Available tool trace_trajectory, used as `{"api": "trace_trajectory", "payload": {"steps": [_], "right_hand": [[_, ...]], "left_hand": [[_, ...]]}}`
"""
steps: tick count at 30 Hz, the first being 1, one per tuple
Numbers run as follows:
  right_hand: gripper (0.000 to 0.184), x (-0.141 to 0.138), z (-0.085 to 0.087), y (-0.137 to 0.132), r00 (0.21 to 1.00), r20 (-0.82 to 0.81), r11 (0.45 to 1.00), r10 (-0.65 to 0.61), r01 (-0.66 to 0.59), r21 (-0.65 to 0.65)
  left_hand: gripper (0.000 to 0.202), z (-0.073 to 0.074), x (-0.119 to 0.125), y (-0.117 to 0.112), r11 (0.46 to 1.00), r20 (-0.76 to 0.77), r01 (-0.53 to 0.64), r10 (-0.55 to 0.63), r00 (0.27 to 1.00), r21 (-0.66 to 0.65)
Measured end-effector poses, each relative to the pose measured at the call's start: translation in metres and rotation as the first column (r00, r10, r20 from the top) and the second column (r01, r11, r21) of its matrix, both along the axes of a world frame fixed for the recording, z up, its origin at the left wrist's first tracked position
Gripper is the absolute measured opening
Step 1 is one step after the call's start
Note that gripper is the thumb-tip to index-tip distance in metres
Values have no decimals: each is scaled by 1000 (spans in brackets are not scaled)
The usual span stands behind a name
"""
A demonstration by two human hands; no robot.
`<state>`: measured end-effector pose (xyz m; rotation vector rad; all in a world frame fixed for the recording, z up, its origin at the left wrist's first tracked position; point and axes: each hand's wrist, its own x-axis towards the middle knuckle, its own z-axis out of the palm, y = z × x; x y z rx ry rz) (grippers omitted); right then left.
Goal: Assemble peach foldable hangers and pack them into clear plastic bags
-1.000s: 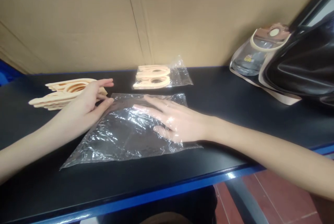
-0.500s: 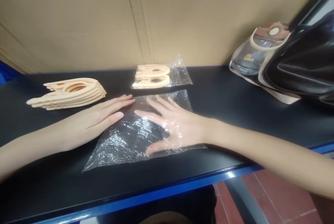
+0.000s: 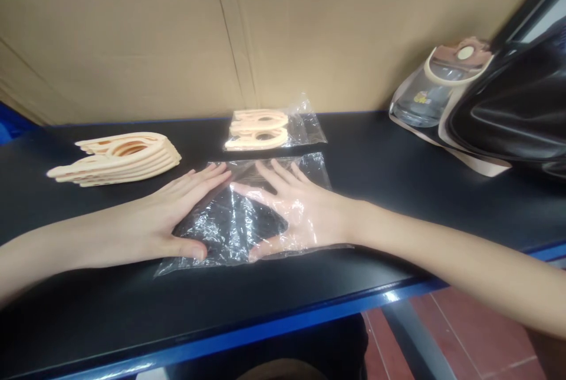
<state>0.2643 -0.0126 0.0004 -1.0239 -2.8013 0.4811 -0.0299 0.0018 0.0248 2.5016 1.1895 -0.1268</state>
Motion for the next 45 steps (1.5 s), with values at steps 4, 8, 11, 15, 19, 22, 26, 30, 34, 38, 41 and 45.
{"api": "trace_trajectory", "payload": {"steps": [4, 8, 11, 15, 19, 22, 26, 30, 34, 38, 41, 45], "right_hand": [[103, -2, 2, -2, 1000, -12, 1000, 11, -11, 25], [103, -3, 1, -3, 1000, -9, 999, 8, -7, 33], [103, -2, 3, -2, 1000, -9, 1000, 2, -2, 5], [100, 4, 10, 3, 1000, -1, 998, 9, -9, -68], [96, 13, 19, 7, 999, 48, 993, -13, 19, -118], [97, 15, 24, 8, 996, 89, 989, -26, 39, -146], [102, 14, 26, 8, 998, 52, 986, -29, 37, -163], [113, 14, 24, 7, 999, 18, 983, -31, 34, -179], [113, 15, 23, 8, 999, 19, 986, -27, 29, -166], [111, 17, 28, 9, 997, 79, 983, -4, 18, -181], [112, 17, 31, 11, 998, 70, 983, -4, 17, -184], [113, 18, 31, 11, 999, 30, 981, -19, 25, -194]], "left_hand": [[112, -2, 0, -5, 996, 71, 1, -7, 997, 94], [109, -6, -1, -7, 991, 92, 6, -19, 996, 137], [107, -7, -3, -4, 990, 82, 34, -46, 996, 139], [110, -8, -5, 0, 991, 87, 74, -84, 993, 114], [115, -5, -3, -4, 991, 95, 59, -71, 993, 124], [122, -2, -2, -7, 992, 90, 67, -77, 993, 111], [126, -3, -4, -3, 992, 89, 83, -92, 992, 99], [126, -6, -9, 6, 992, 30, 109, -111, 993, 62], [125, -5, -11, 9, 995, -6, 89, -89, 996, 37], [126, -5, -11, 8, 994, -6, 99, -99, 995, 41], [126, -6, -10, 7, 994, 0, 107, -108, 994, 37], [125, -6, -10, 6, 993, 3, 109, -109, 994, 48]]}}
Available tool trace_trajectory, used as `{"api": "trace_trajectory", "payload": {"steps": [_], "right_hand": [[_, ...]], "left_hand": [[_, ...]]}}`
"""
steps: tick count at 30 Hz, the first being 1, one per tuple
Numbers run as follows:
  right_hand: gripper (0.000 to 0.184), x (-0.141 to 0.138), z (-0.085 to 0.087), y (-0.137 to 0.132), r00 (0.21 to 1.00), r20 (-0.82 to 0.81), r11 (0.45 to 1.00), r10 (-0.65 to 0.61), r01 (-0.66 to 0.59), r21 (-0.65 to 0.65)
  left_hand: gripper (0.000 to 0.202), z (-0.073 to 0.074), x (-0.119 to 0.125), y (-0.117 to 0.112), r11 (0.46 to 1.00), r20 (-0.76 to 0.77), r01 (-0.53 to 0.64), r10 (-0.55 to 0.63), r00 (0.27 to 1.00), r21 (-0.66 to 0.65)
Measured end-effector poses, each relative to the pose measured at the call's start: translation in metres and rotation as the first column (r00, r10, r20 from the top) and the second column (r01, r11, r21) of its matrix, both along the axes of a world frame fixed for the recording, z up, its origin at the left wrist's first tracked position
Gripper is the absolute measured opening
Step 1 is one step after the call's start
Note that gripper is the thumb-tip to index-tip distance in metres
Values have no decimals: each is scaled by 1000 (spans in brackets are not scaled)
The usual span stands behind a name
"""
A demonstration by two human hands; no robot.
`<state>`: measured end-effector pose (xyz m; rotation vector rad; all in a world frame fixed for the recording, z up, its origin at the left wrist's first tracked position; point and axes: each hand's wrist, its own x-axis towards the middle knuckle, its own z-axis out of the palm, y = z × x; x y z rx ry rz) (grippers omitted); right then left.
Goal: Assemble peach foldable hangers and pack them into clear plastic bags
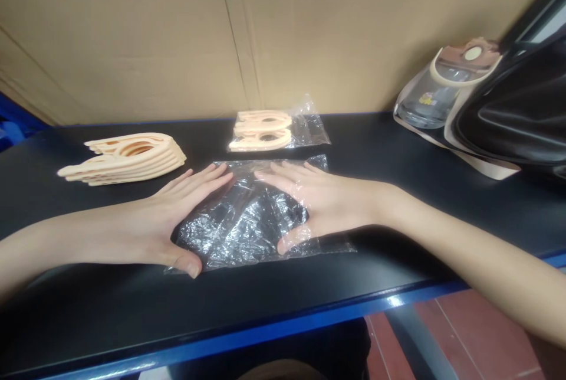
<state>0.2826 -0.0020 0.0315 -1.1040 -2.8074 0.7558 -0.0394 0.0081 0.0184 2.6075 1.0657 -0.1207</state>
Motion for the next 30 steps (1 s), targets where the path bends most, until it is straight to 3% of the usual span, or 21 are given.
{"api": "trace_trajectory", "payload": {"steps": [16, 23, 27, 30], "right_hand": [[111, -1, 8, -2, 993, 117, 995, -32, 43, -91], [106, 11, 7, 2, 994, 107, 1000, 24, -25, 2], [91, 30, 16, 12, 990, 133, 994, 46, -58, 91], [77, 43, 26, 19, 996, 79, 988, -28, 16, 155]], "left_hand": [[125, 5, 4, -6, 1000, -12, -4, 4, 1000, 12], [125, 5, 1, -3, 1000, 3, 7, -7, 1000, 28], [126, 4, 0, -5, 1000, -3, 9, -9, 1000, 30], [122, 2, 2, -10, 997, 52, -44, 40, 998, 67]]}}
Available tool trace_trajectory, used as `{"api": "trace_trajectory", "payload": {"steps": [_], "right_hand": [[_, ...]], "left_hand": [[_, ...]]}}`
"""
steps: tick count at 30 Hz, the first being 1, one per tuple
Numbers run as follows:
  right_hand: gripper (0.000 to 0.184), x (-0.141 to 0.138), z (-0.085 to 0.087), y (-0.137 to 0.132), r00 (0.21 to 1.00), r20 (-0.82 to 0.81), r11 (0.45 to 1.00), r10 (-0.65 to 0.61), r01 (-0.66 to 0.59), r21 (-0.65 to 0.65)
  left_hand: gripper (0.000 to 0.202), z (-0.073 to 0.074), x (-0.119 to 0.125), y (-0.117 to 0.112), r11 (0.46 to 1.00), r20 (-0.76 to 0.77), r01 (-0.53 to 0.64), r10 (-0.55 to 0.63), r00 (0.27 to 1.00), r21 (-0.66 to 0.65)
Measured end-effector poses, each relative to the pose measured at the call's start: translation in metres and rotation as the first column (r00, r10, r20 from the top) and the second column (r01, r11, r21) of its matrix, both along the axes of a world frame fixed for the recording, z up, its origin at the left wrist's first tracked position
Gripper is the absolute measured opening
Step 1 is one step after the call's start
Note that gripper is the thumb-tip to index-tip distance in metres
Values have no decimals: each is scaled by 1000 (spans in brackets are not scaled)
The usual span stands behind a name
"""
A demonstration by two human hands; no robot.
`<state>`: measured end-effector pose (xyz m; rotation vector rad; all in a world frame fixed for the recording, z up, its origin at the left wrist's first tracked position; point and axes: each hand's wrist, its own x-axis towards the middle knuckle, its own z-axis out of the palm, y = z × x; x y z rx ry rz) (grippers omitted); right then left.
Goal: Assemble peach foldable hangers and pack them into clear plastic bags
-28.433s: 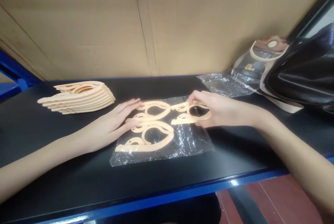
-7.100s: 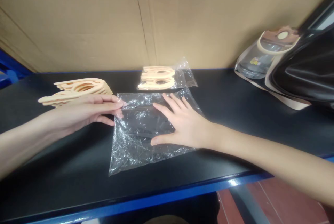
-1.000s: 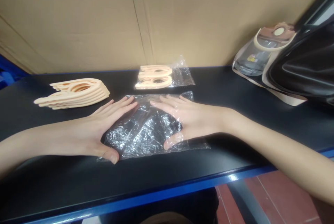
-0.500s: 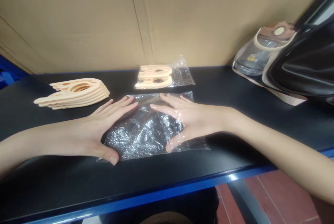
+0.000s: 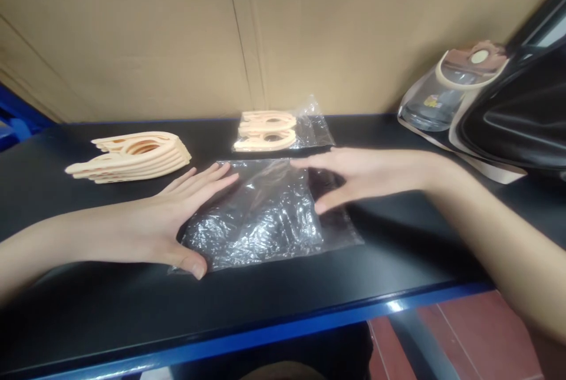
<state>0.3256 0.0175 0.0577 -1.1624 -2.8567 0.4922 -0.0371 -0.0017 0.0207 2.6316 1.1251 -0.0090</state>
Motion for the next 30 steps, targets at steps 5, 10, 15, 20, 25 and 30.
{"api": "trace_trajectory", "payload": {"steps": [5, 10, 15, 20, 25, 30], "right_hand": [[51, 5, 17, 6, 926, -251, 923, -284, 334, 190], [39, -2, 17, 8, 887, -354, 830, -296, 423, 364], [38, -3, 7, 17, 965, -184, 775, -186, 260, 576], [33, -3, 2, 19, 976, -140, 776, -165, 216, 593], [32, -8, 1, 13, 978, -139, 775, -153, 206, 598], [32, -12, 2, 9, 983, -132, 807, -128, 181, 563]], "left_hand": [[122, 1, 1, 1, 999, -17, 10, -10, 1000, -35], [123, 7, 1, 4, 998, -57, 6, -10, 998, -61], [123, 16, 0, 4, 999, -45, -40, 39, 998, -30], [69, 41, -4, 8, 987, 296, -26, -23, 955, 161], [70, 73, -27, 23, 892, 395, -325, 188, 899, 315], [85, 77, -66, 50, 876, 166, -409, 377, 911, 256]]}}
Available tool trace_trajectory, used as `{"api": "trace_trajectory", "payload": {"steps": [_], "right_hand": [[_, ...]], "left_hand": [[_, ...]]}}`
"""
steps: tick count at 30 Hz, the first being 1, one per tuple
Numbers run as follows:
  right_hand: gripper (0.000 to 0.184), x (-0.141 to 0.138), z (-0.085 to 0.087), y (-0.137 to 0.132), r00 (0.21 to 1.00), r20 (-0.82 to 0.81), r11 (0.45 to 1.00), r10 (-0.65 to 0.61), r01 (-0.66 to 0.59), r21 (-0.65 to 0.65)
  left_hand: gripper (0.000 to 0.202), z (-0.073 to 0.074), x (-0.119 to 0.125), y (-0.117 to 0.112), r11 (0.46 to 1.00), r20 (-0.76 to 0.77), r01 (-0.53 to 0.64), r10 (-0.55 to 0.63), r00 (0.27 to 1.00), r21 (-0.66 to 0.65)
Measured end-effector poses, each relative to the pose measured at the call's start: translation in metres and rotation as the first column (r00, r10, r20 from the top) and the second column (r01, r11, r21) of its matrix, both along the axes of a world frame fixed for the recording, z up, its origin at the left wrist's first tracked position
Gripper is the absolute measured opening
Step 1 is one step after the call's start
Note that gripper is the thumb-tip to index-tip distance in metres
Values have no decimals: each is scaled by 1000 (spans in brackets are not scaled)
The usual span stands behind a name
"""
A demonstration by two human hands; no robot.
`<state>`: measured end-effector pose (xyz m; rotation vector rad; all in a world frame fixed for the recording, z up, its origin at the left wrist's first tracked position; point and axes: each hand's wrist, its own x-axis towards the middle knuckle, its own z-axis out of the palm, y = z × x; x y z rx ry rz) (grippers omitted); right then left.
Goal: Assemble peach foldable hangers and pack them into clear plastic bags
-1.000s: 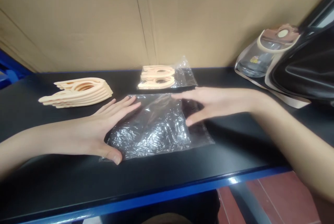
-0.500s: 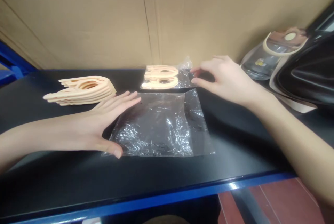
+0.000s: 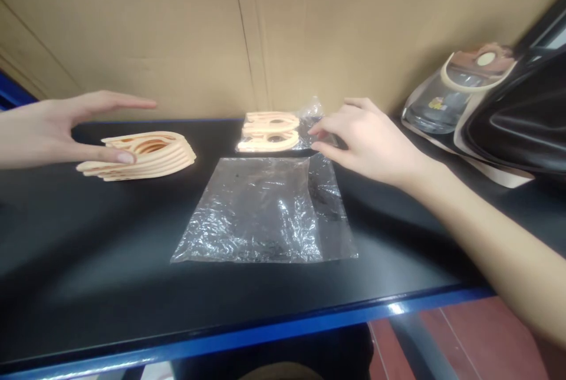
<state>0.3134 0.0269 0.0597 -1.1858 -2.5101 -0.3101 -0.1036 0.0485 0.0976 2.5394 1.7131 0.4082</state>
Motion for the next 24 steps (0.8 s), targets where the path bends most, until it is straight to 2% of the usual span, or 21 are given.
{"api": "trace_trajectory", "payload": {"steps": [2, 4, 6, 10, 13, 18, 24], "right_hand": [[31, 0, -1, 0, 1000, 5, 1000, 7, -7, -3], [31, -1, -2, 0, 1000, 3, 1000, 15, -15, -1], [32, -1, -3, 0, 1000, -4, 1000, 22, -22, 0], [33, -2, -4, 0, 1000, -11, 999, 25, -26, -25], [33, -2, -5, 1, 1000, -6, 999, 26, -26, -29], [33, -3, -7, 1, 1000, 14, 1000, 26, -26, -14], [31, -4, -8, 0, 999, 25, 999, 46, -46, 2]], "left_hand": [[93, -3, -11, 8, 990, -54, -98, 93, 994, -102], [97, -4, -19, 13, 957, -108, -214, 196, 975, -197], [94, -5, -25, 16, 940, -129, -242, 216, 968, -240], [91, -7, -33, 18, 964, -56, -170, 162, 985, -204], [86, -9, -38, 19, 977, -65, -111, 101, 993, -182], [98, -11, -39, 19, 976, -101, -135, 119, 988, -171], [99, -12, -34, 15, 982, -87, -129, 118, 989, -141]]}}
